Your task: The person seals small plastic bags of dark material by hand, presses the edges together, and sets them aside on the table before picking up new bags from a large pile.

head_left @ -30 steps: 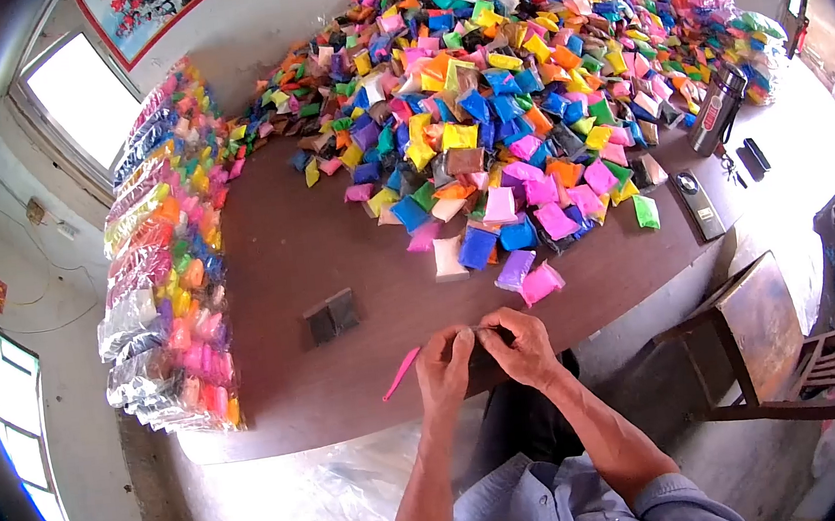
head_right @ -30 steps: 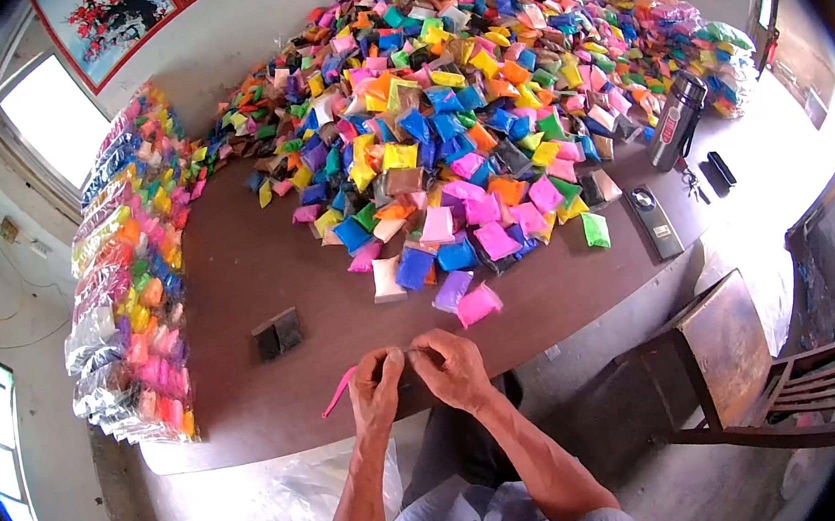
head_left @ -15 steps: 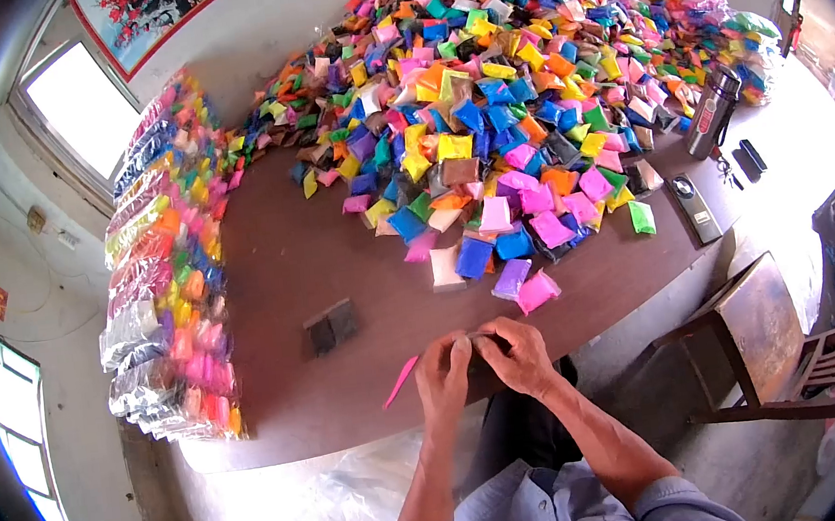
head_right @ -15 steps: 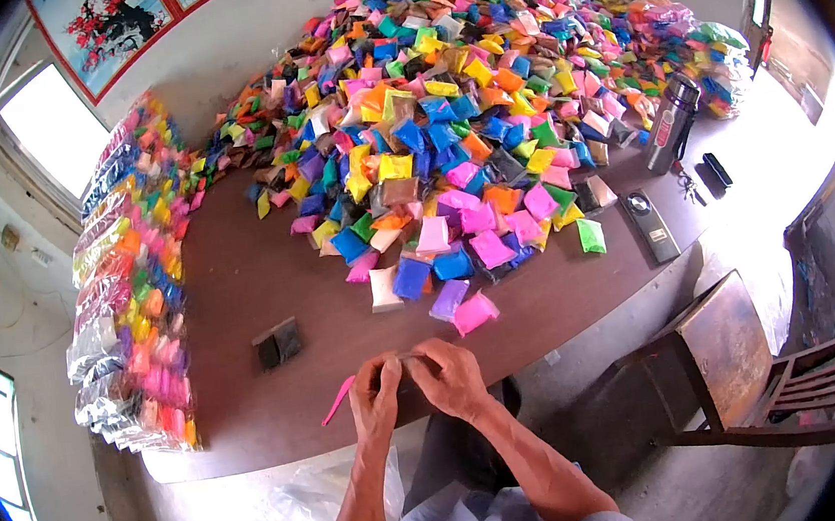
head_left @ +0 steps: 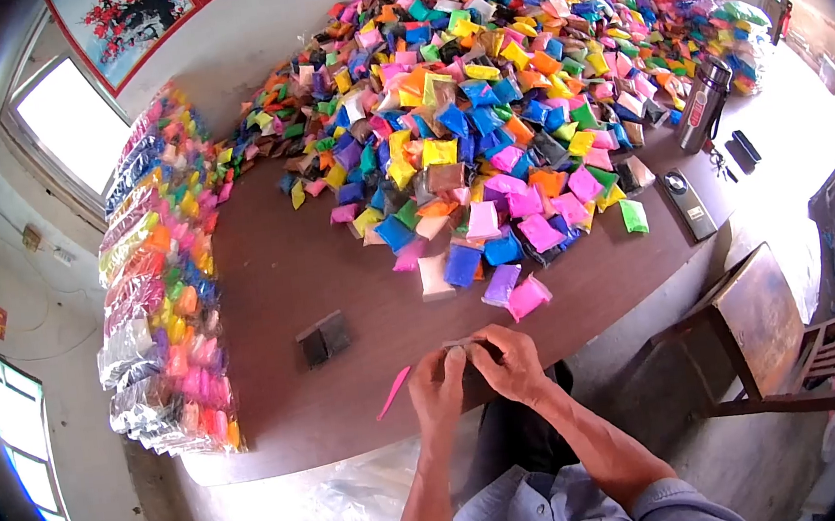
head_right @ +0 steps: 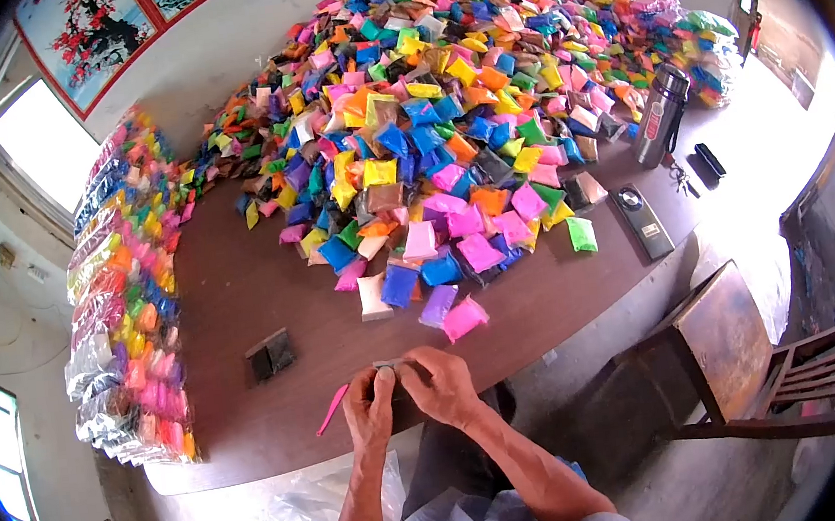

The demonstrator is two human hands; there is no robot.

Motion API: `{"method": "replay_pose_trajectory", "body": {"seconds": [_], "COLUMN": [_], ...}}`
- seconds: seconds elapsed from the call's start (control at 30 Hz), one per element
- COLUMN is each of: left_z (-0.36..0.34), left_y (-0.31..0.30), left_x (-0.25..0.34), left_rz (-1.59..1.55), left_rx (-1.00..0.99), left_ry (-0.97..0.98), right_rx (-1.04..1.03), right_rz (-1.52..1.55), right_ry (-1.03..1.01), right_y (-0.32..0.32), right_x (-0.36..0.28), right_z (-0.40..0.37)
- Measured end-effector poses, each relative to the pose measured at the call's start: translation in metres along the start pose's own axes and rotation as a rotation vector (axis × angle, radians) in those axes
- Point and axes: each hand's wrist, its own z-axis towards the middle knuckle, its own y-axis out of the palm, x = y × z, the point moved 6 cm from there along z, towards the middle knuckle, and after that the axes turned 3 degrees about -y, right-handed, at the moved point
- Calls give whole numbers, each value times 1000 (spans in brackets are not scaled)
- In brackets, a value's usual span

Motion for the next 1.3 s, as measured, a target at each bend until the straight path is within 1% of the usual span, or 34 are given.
{"method": "replay_pose_trajectory", "body": {"seconds": [0.07,0.13,0.17,0.23,0.3,0.4,0.47,0.53,0.6,0.67,0.73,0.8,0.83,0.87,0.93,0.97,1.07,1.13,1.17,1.2,1.3], "left_z": [1,1,2,2,2,1,0,1,1,3,3,1,1,0,1,2,-1,-2,-2,-2,0], "left_y": [2,4,3,1,1,2,3,5,5,5,5,3,3,5,4,4,8,12,12,10,6], "left_x": [-3,3,2,3,4,8,9,6,-1,-7,-3,-2,-1,2,1,-8,13,17,15,12,2], "left_rz": [-25,101,103,208,189,166,160,108,127,145,221,234,249,238,213,208,176,163,185,207,286], "left_rx": [-12,-13,-15,-19,3,32,35,-3,-26,-48,5,28,56,43,63,33,-54,-63,-47,-28,-12], "left_ry": [0,145,144,172,174,168,159,113,104,94,207,203,198,199,118,107,105,120,152,183,196], "right_rx": [4,10,1,-7,-56,-28,-8,13,65,65,67,17,14,7,23,32,75,133,137,119,69], "right_rz": [19,38,12,-12,-41,-36,-19,-2,22,22,17,5,-32,-50,-63,-77,-68,-5,-10,-23,-29], "right_ry": [37,74,58,42,38,-4,13,28,78,68,57,94,77,31,-15,-12,-9,55,52,56,62], "right_y": [-2,-3,-3,-3,-1,0,1,-1,-6,-7,-6,-2,0,0,3,3,1,-4,-5,-4,-3], "right_x": [1,1,-1,-6,-9,-7,1,3,3,-2,-5,-4,-5,-9,-4,-1,1,3,4,4,2], "right_z": [0,0,1,3,4,3,0,0,1,3,3,2,2,2,1,0,-1,-2,-2,-1,-1]}}
